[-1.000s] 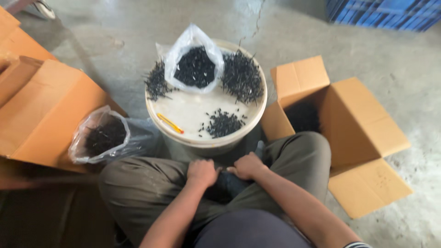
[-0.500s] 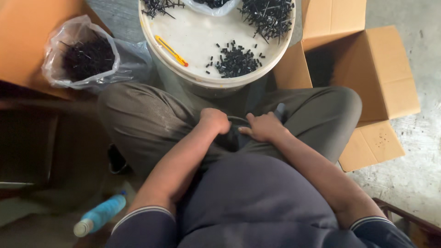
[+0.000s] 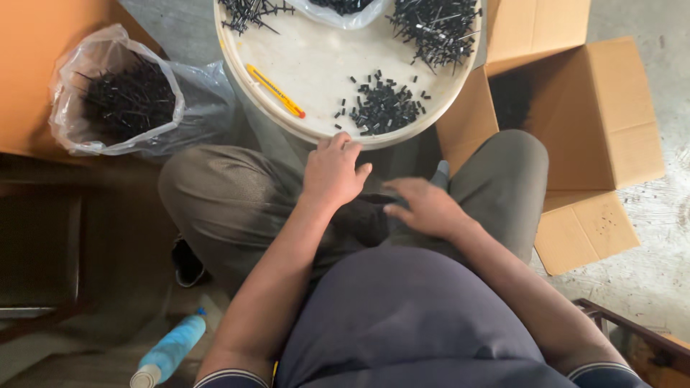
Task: The person sits with a white basin of black plastic fasteners and repeatedly picks up a fastener and a small black cap, then presses them together. The assembled fasteners are placed back into the basin. The person occasionally shifts the basin and adjusts posture while continuing the assembly.
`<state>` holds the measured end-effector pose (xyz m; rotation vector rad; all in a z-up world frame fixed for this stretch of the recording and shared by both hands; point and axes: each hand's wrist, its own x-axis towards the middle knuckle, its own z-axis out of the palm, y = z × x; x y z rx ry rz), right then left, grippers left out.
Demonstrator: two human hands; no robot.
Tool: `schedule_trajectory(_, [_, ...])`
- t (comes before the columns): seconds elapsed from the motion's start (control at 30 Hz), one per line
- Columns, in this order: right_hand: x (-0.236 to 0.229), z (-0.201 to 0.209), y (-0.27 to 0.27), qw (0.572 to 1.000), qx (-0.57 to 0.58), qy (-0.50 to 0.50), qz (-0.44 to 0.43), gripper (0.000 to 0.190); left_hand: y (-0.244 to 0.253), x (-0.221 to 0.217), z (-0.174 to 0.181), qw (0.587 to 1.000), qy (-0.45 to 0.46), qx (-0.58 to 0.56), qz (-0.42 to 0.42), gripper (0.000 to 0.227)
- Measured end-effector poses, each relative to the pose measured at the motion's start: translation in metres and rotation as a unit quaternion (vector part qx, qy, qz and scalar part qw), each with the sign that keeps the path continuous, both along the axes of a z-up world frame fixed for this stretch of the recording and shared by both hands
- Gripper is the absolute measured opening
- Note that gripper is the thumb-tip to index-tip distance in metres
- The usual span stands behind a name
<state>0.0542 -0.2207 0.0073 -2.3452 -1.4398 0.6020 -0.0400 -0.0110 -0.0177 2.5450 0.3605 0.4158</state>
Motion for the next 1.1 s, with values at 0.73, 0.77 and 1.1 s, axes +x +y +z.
schedule_trajectory(0.73, [0.116,-0.007,0.042,0.988,0.083,-0.125,-0.026,0.029,0.042,0.034,0.028,0.994,0.059,0.057,-0.07,0.037])
schedule_trajectory(0.77, [0.118,-0.005,0.042,0.989,0.084,-0.118,-0.032,0.029,0.043,0.037,0.03,0.994,0.053,0.058,-0.071,0.037])
schedule_trajectory(1.1, [0.133,0.01,0.031,0.997,0.063,-0.051,-0.011,0.029,0.039,0.041,0.042,0.992,0.087,-0.005,-0.092,0.041])
